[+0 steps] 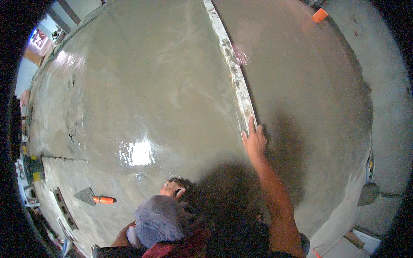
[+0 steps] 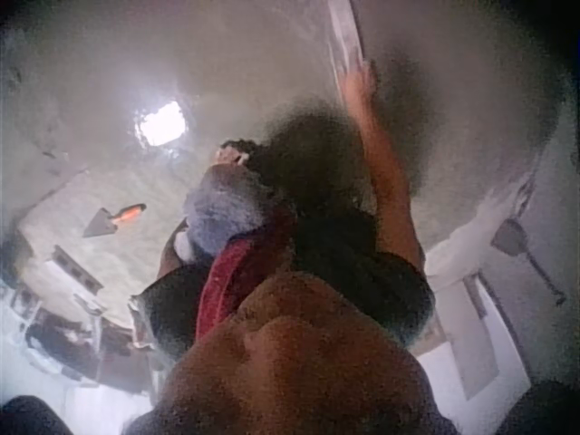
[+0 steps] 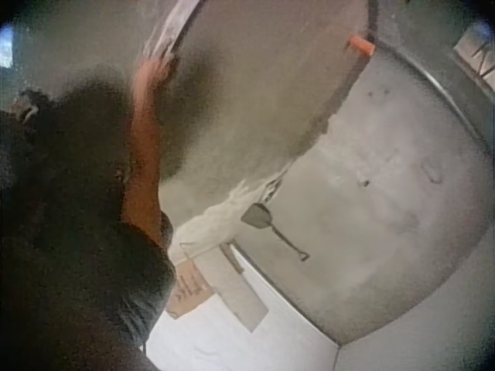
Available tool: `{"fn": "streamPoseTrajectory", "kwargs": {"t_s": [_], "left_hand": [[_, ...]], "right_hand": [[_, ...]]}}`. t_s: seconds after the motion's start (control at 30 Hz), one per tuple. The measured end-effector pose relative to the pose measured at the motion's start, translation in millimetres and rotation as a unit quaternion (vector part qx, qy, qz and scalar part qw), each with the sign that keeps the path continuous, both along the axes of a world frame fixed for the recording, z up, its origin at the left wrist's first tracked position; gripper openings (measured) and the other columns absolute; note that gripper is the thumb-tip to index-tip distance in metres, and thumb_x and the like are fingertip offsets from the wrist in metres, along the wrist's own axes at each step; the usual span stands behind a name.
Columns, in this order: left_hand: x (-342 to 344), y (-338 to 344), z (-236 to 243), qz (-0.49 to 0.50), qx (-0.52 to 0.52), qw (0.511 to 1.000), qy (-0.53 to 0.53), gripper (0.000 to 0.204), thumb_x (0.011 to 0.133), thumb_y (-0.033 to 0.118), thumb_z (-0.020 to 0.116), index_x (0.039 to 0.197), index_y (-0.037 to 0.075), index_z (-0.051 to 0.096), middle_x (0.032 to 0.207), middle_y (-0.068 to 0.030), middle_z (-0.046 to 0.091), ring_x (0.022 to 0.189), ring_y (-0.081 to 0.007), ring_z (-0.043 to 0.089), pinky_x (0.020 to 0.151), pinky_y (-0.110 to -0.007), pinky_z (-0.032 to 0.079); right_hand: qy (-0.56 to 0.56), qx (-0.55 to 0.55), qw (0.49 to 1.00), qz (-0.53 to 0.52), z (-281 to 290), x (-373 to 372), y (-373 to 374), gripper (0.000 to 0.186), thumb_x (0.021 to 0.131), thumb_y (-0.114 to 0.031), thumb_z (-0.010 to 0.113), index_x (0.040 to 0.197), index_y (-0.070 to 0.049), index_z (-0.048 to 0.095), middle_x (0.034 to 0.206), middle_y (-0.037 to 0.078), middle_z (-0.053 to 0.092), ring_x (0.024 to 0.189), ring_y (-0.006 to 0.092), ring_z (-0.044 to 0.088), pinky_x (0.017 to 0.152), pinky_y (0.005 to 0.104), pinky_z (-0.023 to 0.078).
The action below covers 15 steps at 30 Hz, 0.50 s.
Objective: The person uses a long straightedge to level wet concrete on a floor, repeatedly dragging it across the surface. They also use a trowel to fill low spots and smooth the concrete around the straightedge.
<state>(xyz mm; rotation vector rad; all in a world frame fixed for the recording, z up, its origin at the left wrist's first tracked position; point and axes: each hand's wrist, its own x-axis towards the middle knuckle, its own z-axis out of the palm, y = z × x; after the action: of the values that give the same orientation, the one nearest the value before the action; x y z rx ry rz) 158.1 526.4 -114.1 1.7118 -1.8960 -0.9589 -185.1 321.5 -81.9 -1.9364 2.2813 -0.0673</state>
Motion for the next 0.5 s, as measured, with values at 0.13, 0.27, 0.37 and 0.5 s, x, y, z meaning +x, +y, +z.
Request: {"fn": "streamPoseTrajectory", "kwargs": {"t_s": [0.13, 0.27, 0.37, 0.5], "left_hand": [[-1.6, -4.9, 20.5, 0.001, -0.001, 1.0, 0.013, 0.021, 0.081, 0.029, 0.07, 0.081, 0.008, 0.065, 0.082, -0.0088, 0.063, 0.08, -0.0327, 0.058, 0.073, -0.043, 0.046], [-3.0, -3.8, 17.4, -0.003, 0.012, 1.0, 0.021, 0.018, 0.079, 0.028, 0.071, 0.079, 0.01, 0.066, 0.081, -0.0075, 0.063, 0.078, -0.0316, 0.057, 0.072, -0.043, 0.045], [-4.1, -7.7, 16.4, 0.007, -0.015, 0.999, 0.039, 0.011, 0.076, 0.024, 0.072, 0.075, 0.014, 0.067, 0.078, -0.0044, 0.063, 0.074, -0.0281, 0.056, 0.068, -0.04, 0.044], [-5.2, -6.3, 17.1, 0.028, 0.018, 0.999, 0.01, 0.017, 0.079, 0.027, 0.07, 0.078, 0.011, 0.066, 0.081, -0.0078, 0.063, 0.078, -0.0312, 0.058, 0.07, -0.043, 0.045]], "right_hand": [[-0.013, -0.008, 1.0, 0.003, 8.4, 0.1, 9.5, 0.078, 0.083, -0.026, 0.065, 0.148, -0.019, 0.022, 0.104, 0.021, 0.05, 0.09, 0.0396, 0.058, 0.074, 0.0493, 0.048], [-0.018, -0.022, 1.0, 0.001, 8.2, 8.9, -18.0, 0.078, 0.083, -0.025, 0.066, 0.148, -0.019, 0.023, 0.103, 0.022, 0.049, 0.089, 0.0397, 0.058, 0.074, 0.0494, 0.048], [0.0, -0.026, 1.0, 0.015, 0.1, 4.5, -14.7, 0.078, 0.083, -0.025, 0.065, 0.148, -0.018, 0.023, 0.104, 0.022, 0.05, 0.089, 0.0405, 0.058, 0.074, 0.0493, 0.049], [-0.011, 0.005, 1.0, 0.002, 12.6, 9.6, 0.6, 0.077, 0.084, -0.025, 0.065, 0.148, -0.018, 0.022, 0.105, 0.023, 0.05, 0.089, 0.0408, 0.059, 0.074, 0.049, 0.049]]}}
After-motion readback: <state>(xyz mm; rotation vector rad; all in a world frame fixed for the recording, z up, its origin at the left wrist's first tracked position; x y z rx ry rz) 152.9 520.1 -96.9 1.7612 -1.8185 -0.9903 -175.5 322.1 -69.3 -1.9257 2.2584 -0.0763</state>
